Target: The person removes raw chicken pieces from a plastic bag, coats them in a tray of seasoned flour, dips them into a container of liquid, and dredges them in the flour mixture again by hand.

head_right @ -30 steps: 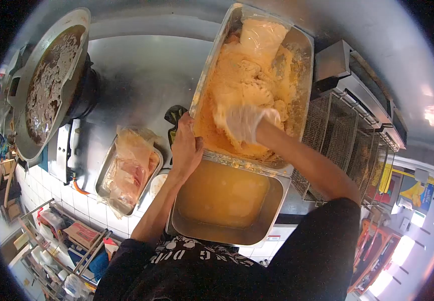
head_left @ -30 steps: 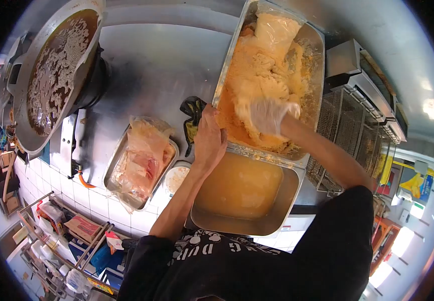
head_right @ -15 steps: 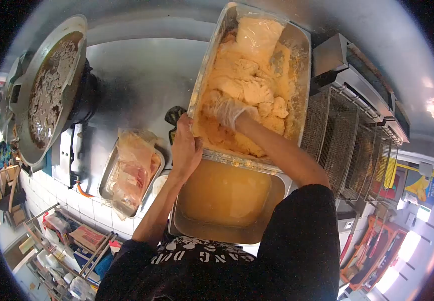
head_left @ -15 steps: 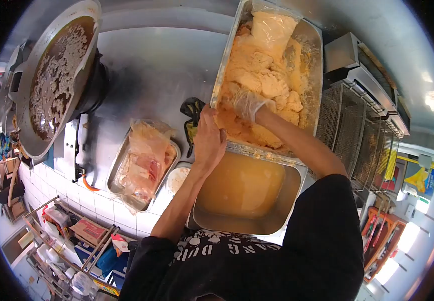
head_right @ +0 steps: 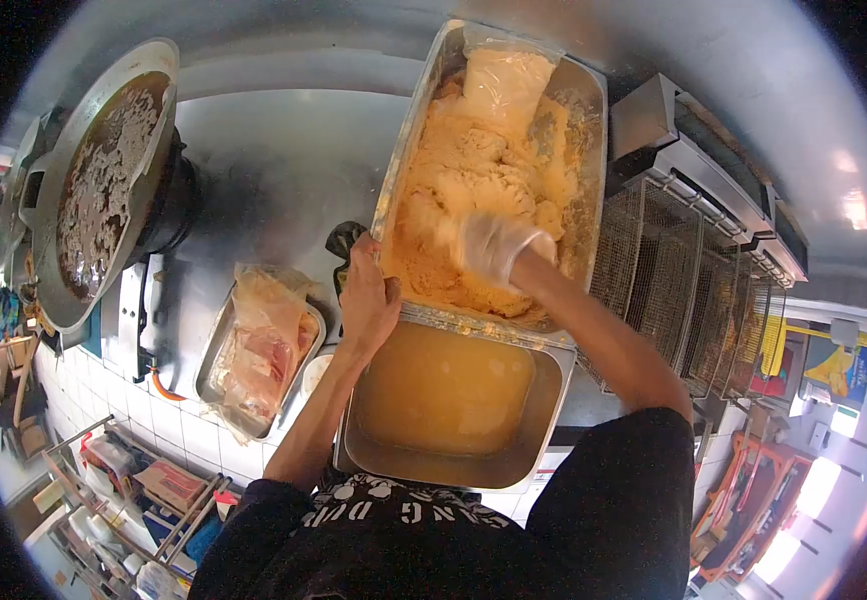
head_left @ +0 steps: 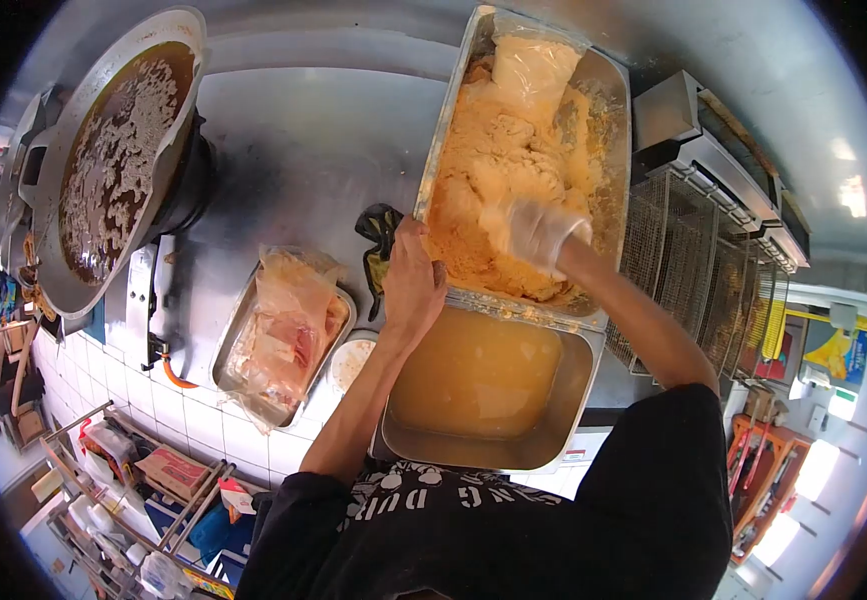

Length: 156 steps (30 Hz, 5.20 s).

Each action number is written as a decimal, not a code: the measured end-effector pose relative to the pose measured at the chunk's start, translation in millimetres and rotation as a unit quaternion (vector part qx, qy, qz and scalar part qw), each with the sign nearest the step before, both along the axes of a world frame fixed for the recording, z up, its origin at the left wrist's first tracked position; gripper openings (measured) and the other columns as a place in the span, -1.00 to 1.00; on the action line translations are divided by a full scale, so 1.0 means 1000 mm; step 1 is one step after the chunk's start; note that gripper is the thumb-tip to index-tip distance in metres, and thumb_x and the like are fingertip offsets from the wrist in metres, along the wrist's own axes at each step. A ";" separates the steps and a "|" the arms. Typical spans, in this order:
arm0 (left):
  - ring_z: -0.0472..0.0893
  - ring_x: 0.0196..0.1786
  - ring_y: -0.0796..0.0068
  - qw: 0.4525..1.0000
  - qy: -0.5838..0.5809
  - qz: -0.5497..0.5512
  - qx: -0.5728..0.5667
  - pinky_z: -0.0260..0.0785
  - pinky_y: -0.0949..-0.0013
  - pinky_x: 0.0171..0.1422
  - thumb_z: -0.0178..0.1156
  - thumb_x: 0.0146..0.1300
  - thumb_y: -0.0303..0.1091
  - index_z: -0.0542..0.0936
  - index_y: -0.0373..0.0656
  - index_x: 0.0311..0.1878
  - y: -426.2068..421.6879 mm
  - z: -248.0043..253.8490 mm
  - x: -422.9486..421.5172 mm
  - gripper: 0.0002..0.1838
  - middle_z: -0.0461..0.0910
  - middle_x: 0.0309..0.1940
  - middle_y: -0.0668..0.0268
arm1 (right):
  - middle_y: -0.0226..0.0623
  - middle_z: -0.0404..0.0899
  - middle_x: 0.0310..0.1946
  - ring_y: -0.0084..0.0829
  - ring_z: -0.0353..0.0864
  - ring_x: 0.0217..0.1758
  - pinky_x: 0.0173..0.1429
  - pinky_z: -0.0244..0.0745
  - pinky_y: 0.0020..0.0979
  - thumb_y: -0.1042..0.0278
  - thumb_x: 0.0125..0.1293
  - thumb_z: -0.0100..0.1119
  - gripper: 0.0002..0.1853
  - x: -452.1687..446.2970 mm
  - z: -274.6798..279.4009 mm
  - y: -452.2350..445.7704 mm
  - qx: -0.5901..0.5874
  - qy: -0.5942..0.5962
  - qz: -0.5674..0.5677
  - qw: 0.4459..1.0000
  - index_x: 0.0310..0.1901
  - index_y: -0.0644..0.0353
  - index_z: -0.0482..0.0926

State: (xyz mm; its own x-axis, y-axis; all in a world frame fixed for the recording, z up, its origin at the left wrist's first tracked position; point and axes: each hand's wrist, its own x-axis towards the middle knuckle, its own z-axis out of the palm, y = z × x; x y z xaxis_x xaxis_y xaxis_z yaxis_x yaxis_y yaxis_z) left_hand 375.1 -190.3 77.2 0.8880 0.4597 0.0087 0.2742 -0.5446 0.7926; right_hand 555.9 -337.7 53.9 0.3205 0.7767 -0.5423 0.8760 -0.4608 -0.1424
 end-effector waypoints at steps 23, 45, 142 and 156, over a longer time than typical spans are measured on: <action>0.48 -0.10 -0.13 0.999 -0.018 -0.013 0.024 0.36 0.08 -0.12 0.04 0.09 -0.66 0.12 -0.22 0.17 0.002 -0.017 0.001 -0.44 0.35 -0.01 -0.03 | -0.07 0.54 -0.06 -0.17 0.59 -0.14 -0.04 0.55 -0.26 0.04 0.27 0.00 -0.57 0.041 0.088 -0.041 -0.290 -0.013 0.107 0.951 0.08 0.11 0.50; 0.45 0.01 -0.21 0.993 -0.060 -0.016 0.101 0.34 -0.01 -0.06 0.06 0.04 -0.64 0.15 -0.15 0.14 0.001 -0.014 0.002 -0.43 0.34 0.07 0.04 | -0.29 0.40 -0.44 -0.45 0.36 -0.39 -0.22 0.47 -0.36 0.37 0.36 -0.09 -0.82 -0.015 -0.051 -0.042 -0.089 -0.415 0.023 0.905 -0.21 0.31 0.44; 0.45 0.00 -0.17 0.999 -0.036 -0.011 0.031 0.35 0.03 -0.05 0.05 0.04 -0.62 0.12 -0.18 0.24 0.002 -0.016 -0.001 -0.35 0.35 0.01 0.04 | -0.25 0.44 0.14 -0.33 0.47 0.13 0.15 0.41 -0.33 0.12 0.43 -0.17 -0.60 -0.012 0.019 -0.056 -0.214 0.230 -0.223 0.923 0.15 0.19 0.40; 0.47 -0.11 -0.10 0.999 -0.035 -0.014 0.010 0.33 0.07 -0.13 0.05 0.08 -0.61 0.12 -0.20 0.20 0.003 -0.012 0.000 -0.41 0.35 -0.05 0.06 | -0.24 0.41 0.14 -0.32 0.44 0.13 0.16 0.37 -0.31 0.10 0.43 -0.19 -0.59 -0.017 -0.017 -0.050 -0.171 0.104 -0.190 0.961 0.13 0.19 0.40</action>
